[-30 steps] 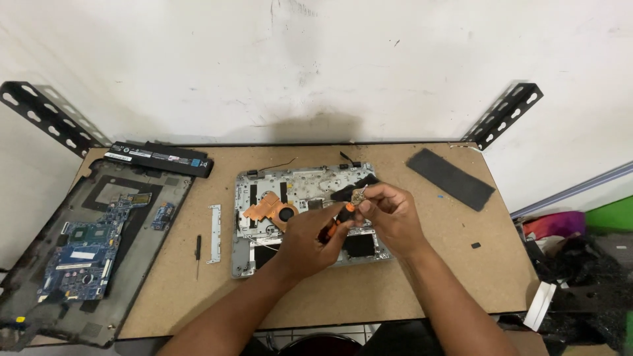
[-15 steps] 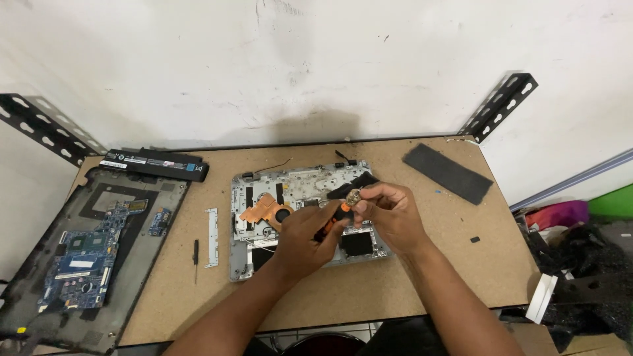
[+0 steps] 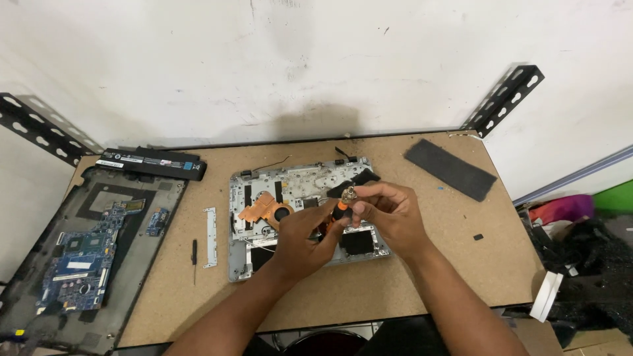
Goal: Disassembling a laptop by removing screws and internal components like the heatsink using a screwdriver.
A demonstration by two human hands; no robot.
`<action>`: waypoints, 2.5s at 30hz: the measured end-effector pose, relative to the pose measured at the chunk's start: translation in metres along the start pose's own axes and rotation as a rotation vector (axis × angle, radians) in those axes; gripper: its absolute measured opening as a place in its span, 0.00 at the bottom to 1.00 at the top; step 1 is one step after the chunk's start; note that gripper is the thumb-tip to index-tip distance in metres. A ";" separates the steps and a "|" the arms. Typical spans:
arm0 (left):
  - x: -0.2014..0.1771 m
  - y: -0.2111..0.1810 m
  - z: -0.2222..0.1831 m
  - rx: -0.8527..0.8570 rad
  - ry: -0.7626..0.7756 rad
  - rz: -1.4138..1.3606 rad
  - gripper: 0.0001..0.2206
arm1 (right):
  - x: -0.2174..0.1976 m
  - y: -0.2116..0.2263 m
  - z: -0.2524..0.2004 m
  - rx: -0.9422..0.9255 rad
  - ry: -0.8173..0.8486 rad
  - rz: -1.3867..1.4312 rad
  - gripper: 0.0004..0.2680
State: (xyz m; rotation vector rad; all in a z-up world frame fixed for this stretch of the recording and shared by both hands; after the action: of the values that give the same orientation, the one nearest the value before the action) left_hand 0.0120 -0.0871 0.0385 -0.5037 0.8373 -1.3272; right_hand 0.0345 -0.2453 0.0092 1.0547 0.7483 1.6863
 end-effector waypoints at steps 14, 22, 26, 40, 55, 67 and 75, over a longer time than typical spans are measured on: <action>0.003 -0.005 0.005 -0.119 0.070 -0.115 0.14 | 0.020 0.018 0.001 0.001 0.054 -0.038 0.11; 0.002 -0.005 0.006 -0.150 0.072 -0.176 0.13 | 0.024 0.020 0.002 -0.090 0.048 -0.174 0.10; -0.001 0.002 0.006 -0.270 0.049 -0.215 0.12 | 0.028 0.024 0.002 -0.108 0.054 -0.275 0.09; -0.011 0.033 0.009 -0.587 0.030 -0.459 0.09 | 0.026 0.016 0.002 -0.053 0.057 -0.367 0.08; -0.070 0.035 0.038 -0.563 0.465 0.699 0.25 | -0.052 -0.005 0.020 -0.020 -0.179 -0.533 0.14; -0.060 0.045 0.015 -0.589 0.540 0.733 0.28 | -0.010 -0.016 0.010 0.241 0.270 -1.052 0.16; -0.105 0.031 0.034 -0.401 0.161 0.548 0.20 | -0.027 -0.008 0.012 0.097 -0.118 -0.785 0.06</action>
State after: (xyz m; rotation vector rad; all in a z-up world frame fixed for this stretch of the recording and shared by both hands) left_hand 0.0558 0.0167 0.0617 -0.4361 1.2812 -0.7007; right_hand 0.0522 -0.2684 -0.0004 0.7651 1.0069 0.9168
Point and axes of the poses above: each hand's wrist, its own z-axis towards the middle knuckle, its own x-axis out of the palm, y = z × x, the point moved 7 cm from there along z, towards the middle knuckle, and after that the axes turned 8 degrees about -x, right-handed, at the moved point
